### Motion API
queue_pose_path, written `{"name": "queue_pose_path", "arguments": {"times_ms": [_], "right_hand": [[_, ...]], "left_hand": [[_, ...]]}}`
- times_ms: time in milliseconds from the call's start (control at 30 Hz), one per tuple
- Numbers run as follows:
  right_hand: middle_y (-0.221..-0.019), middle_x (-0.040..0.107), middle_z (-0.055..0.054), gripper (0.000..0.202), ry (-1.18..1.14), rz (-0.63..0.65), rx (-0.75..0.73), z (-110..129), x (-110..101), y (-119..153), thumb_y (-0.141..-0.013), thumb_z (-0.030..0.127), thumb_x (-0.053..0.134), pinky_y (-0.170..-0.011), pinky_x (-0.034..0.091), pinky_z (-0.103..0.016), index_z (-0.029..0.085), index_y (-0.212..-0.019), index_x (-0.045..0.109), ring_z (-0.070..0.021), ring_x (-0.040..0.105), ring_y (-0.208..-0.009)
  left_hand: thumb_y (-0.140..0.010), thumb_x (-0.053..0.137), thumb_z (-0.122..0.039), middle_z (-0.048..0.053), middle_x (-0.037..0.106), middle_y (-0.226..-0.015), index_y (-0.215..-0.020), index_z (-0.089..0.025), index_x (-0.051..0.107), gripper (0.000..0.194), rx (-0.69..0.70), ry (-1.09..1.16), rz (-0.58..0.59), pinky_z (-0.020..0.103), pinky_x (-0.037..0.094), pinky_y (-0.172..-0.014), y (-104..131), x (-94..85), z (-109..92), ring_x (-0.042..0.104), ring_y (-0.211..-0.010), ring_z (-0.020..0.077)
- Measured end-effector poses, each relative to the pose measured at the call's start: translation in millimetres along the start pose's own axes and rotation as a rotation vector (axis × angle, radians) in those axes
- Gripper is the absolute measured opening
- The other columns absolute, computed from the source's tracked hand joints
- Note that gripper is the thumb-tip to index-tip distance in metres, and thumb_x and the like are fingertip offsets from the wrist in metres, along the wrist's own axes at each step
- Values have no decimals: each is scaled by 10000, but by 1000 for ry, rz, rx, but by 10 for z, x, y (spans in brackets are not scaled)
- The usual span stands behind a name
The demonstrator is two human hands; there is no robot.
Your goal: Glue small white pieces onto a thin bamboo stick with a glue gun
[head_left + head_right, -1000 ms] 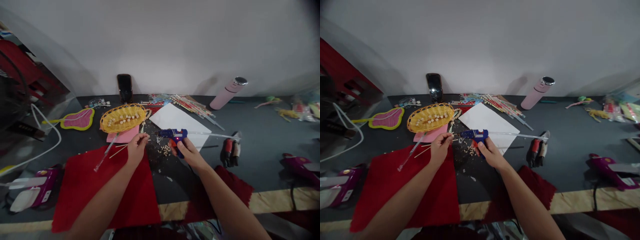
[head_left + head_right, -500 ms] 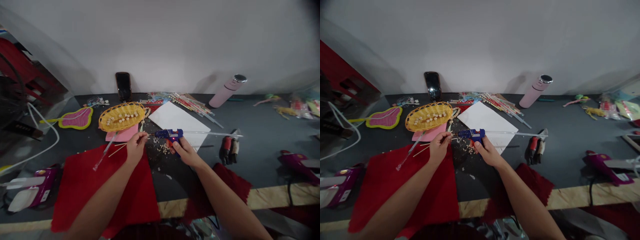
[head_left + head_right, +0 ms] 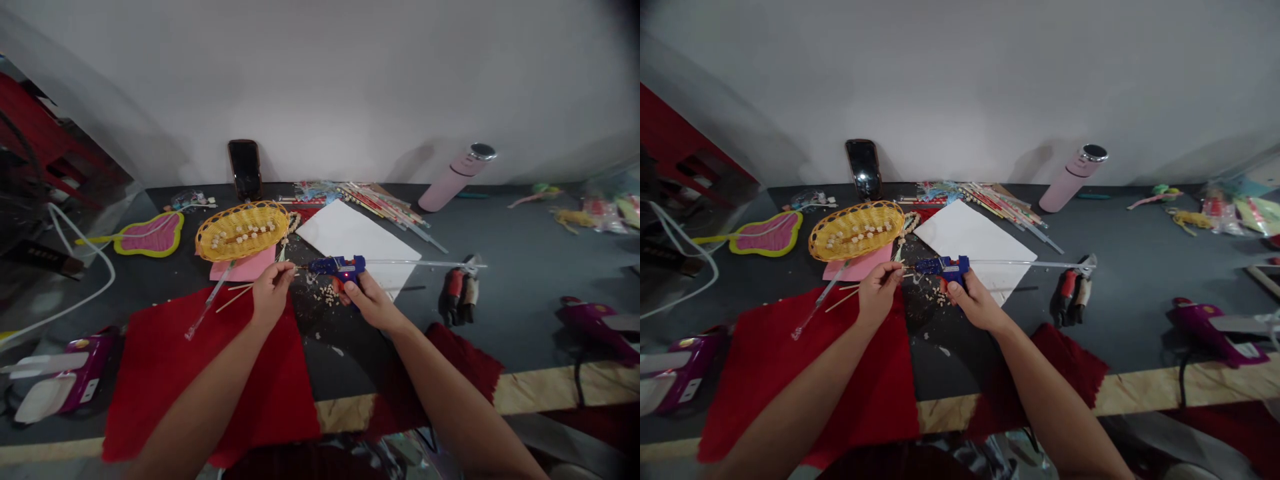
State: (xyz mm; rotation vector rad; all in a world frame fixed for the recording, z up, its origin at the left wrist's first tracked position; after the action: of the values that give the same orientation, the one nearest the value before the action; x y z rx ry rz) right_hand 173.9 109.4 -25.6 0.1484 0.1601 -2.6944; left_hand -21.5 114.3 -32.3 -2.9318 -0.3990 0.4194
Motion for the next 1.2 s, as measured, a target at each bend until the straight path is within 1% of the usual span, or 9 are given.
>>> {"name": "queue_pose_path", "arguments": {"times_ms": [167,300,467,667,867,1000,1100,1200], "right_hand": [[-763,491,-15,312,40,-3,-14,30,-12,6,-884,508,394,-604,412,-283,211,-945,469,-128,442,-613],[-746,486,-16,300,82,10,-25,55,-13,6,-896,486,383,-600,408,-283,204,-908,482,-129,448,-615],[-741,495,-16,317,118,4,-12,31,-34,5,-893,496,382,-614,416,-285,199,-912,491,-133,458,-623],[-717,499,-14,331,120,-4,8,-25,-43,4,-869,523,416,-616,415,-289,205,-894,506,-143,460,-623],[-787,513,-29,317,96,-8,8,-49,-40,1,-884,509,389,-611,417,-290,214,-948,486,-137,454,-624],[-732,497,-20,339,92,-3,15,-27,-27,-11,-874,518,405,-600,415,-286,201,-931,512,-136,447,-614],[-734,517,-15,305,21,-63,52,-45,-90,-30,-876,477,429,-603,418,-279,198,-972,508,-128,462,-604],[-737,541,-10,261,-80,-191,140,-169,-250,-36,-861,434,458,-599,428,-266,200,-971,493,-130,505,-621]], "left_hand": [[-780,565,-339,20,664,-821,-878,-190,641,194,-3,2,-1,253,471,-694,4,3,16,602,-729,143],[-783,561,-334,21,663,-820,-874,-188,639,188,0,8,2,254,471,-697,3,9,6,599,-725,141],[-780,563,-334,17,663,-814,-870,-188,642,189,-8,-2,-13,250,469,-689,-2,-14,-20,597,-720,140],[-765,581,-328,14,665,-824,-875,-189,647,190,-28,25,-29,240,463,-680,-5,-28,0,597,-725,137],[-765,582,-334,14,663,-809,-867,-187,645,189,-40,39,-23,242,466,-670,-3,-19,25,593,-694,132],[-769,580,-329,13,655,-802,-868,-185,641,186,-42,59,-8,237,468,-665,2,-4,24,587,-690,128],[-771,574,-326,4,648,-765,-870,-186,645,185,-36,43,-2,238,469,-662,8,6,8,581,-658,122],[-764,578,-332,3,643,-743,-874,-183,646,196,-44,52,-2,238,472,-653,11,16,14,577,-637,119]]}}
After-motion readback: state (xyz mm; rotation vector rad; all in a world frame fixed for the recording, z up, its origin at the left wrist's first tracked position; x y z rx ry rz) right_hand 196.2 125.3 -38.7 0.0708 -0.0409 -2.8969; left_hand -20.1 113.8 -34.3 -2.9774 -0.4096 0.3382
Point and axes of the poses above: each hand's wrist, its own y-axis away from the middle knuckle, its own x-axis out of the palm, z = x × y, the point moved 9 cm from there along -y, towards the middle knuckle
